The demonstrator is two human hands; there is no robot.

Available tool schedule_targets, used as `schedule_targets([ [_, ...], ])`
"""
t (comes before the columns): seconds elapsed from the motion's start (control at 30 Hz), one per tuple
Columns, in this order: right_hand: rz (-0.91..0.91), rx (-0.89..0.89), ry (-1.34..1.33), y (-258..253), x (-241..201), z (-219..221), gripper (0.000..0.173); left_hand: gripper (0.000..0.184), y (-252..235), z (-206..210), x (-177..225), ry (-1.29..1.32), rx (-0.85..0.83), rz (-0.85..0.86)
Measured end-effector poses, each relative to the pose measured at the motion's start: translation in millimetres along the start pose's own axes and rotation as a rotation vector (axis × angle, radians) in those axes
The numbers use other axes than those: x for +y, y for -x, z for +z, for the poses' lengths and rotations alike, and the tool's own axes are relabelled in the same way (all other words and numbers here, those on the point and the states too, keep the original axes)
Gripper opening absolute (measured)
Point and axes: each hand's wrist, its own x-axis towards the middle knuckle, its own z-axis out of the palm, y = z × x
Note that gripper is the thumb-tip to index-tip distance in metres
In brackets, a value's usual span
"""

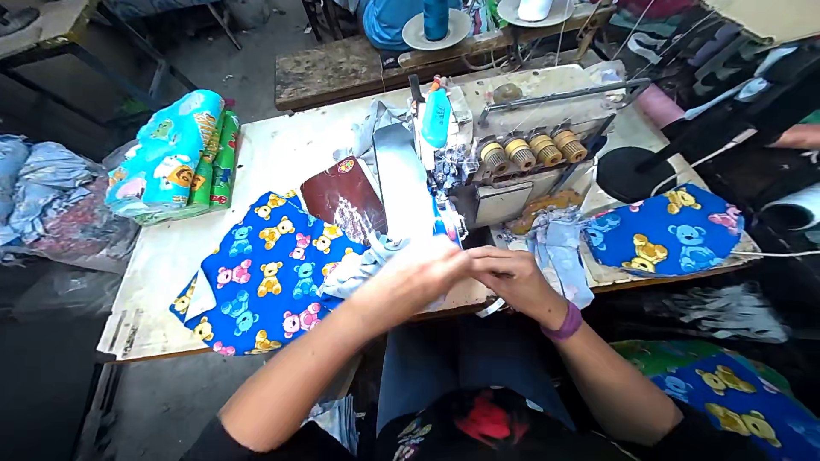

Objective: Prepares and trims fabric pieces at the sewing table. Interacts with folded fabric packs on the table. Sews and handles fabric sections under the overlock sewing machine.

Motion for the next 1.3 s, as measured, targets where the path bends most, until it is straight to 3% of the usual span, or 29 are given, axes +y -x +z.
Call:
schedule_targets([
  [0.1, 0.077, 0.029, -0.035, 2, 7, 7, 0.014, 0.03, 5, -5, -55, -0.18, 0.064, -0.081],
  [0.2, 0.104, 0.059, -0.073, 1, 1, 10, 0.014, 0.017, 2, -13, -70, -0.136, 0.054, -0.092],
  [0.3, 0.104, 0.114, -0.077, -12, -2, 7, 0.013, 0.038, -9, -18, -78, -0.056, -0.133, -0.287],
  [0.37, 0.145, 0.121, -0.064, -26, -5, 5, 0.01, 0.042, -20, -26, -93, -0.047, -0.25, -0.427],
  [0.47, 0.293, 0.065, -0.059, -48, -3, -4, 0.007, 0.036, -38, -34, -123, -0.022, -0.224, -0.507],
  [0.57, 0.401, 0.032, -0.134, -51, -2, -6, 0.008, 0.025, -39, -32, -137, 0.057, -0.026, -0.443],
  [0.67, 0.372, 0.054, -0.19, -49, -1, -4, 0.009, 0.017, -36, -35, -102, 0.162, 0.202, -0.231],
  [0.77, 0.356, 0.058, -0.184, -49, 0, -3, 0.008, 0.016, -22, -27, -79, 0.198, 0.073, -0.028],
  [0.87, 0.34, 0.053, -0.154, -50, 0, -2, 0.008, 0.022, -20, -16, -71, 0.052, -0.023, -0.007],
  [1.03, 0.356, 0.059, -0.147, -50, -1, -2, 0.008, 0.008, -31, -19, -73, 0.037, -0.012, 0.024],
  [1.3, 0.314, 0.07, -0.128, -49, 0, 0, 0.009, 0.014, -18, -10, -56, -0.122, 0.053, -0.046],
])
